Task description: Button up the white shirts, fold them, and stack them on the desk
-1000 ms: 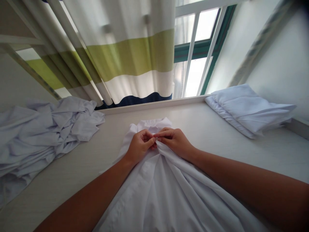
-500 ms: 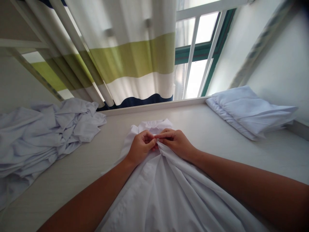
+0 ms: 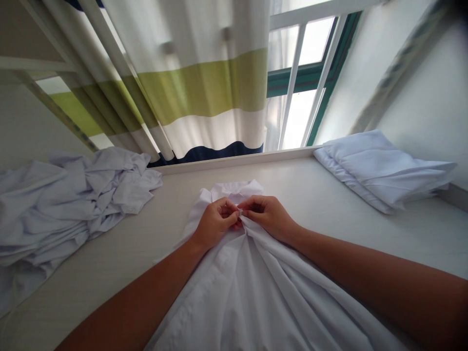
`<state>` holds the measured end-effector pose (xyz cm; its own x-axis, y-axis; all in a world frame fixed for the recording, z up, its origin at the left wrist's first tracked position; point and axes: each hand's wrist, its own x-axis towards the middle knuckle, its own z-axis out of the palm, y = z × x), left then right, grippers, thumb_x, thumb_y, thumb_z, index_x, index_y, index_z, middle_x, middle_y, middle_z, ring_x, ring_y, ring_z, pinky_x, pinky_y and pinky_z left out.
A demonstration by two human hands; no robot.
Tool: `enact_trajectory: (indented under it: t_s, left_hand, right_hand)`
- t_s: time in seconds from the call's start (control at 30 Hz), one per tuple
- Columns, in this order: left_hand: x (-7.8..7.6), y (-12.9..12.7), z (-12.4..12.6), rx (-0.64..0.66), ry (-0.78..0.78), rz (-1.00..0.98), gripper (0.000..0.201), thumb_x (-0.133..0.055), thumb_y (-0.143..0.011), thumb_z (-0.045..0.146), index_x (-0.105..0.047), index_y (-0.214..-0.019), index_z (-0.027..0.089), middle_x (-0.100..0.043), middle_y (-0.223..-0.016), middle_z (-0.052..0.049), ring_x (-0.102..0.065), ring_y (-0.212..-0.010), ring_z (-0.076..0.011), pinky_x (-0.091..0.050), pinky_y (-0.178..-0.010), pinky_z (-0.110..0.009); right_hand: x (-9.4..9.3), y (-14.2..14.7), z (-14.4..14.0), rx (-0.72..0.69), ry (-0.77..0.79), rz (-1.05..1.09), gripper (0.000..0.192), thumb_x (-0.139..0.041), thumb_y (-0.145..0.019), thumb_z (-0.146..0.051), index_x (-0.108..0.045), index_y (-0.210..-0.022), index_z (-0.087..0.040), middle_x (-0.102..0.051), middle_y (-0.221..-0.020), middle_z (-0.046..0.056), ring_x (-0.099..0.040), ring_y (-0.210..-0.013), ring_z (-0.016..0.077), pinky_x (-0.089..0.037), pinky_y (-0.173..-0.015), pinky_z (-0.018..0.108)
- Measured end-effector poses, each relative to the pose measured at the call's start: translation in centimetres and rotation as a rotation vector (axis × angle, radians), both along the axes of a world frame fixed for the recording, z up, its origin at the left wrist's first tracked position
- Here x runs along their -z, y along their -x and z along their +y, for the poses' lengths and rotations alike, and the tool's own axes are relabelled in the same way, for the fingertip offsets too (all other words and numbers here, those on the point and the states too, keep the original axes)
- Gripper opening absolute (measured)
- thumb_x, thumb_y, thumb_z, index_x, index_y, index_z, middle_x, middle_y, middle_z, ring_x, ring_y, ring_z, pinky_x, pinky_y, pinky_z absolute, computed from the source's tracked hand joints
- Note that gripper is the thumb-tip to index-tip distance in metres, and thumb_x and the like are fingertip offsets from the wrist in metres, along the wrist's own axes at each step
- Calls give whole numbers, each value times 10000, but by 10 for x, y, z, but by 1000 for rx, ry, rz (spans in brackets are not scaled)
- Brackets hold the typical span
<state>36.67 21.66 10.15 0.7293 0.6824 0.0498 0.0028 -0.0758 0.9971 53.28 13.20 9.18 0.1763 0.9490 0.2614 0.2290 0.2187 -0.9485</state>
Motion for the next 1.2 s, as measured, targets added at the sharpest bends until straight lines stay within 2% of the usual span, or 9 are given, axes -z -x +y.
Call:
enact_trajectory:
  t_s: [0.27, 0.43, 0.77, 1.0, 1.2]
  left_hand:
    - [-3, -1, -6, -53, -57, 21, 293, -772, -776, 340, -524, -788, 183, -675, -658, 0, -662, -566, -134, -541, -571, -239]
    - [1, 0, -5, -35, -95, 35, 303, -775, -769, 330, -506, -775, 188, -645, -708, 6, -669, -634, -145, -562, -624, -266]
    - [5, 0, -3, -5, -179, 59, 233, -717, -798, 243, -491, -816, 189, -600, -776, 16, -619, -702, -111, -502, -665, -224]
    - [10, 0, -3, 33, -161, 26, 285, -676, -834, 223, -464, -1025, 227, -546, -748, 59, -572, -656, -89, -450, -617, -198]
    - [7, 0, -4, 70, -200, 53, 348, -693, -826, 233, -463, -1088, 232, -542, -772, 49, -540, -655, -87, -422, -594, -193]
  right_hand:
    - [-4, 1, -1, -9, 15, 36, 117, -697, -783, -246, -685, -869, -167, -701, -810, 24, -634, -760, 164, -499, -710, 292]
    - [-4, 2, -1, -12, 24, 59, 120, -704, -760, -229, -667, -859, -175, -672, -777, 8, -614, -733, 155, -489, -692, 287]
    - [-3, 2, -2, -41, 21, 61, 93, -663, -777, -208, -667, -866, -179, -662, -792, 5, -586, -719, 148, -477, -692, 292]
    - [0, 2, 1, -42, -6, 50, 73, -649, -811, -208, -666, -876, -180, -665, -797, 4, -598, -721, 149, -477, -684, 289]
    - [1, 2, 1, -43, -6, 49, 70, -664, -812, -216, -665, -872, -181, -680, -820, 13, -607, -743, 156, -492, -696, 293]
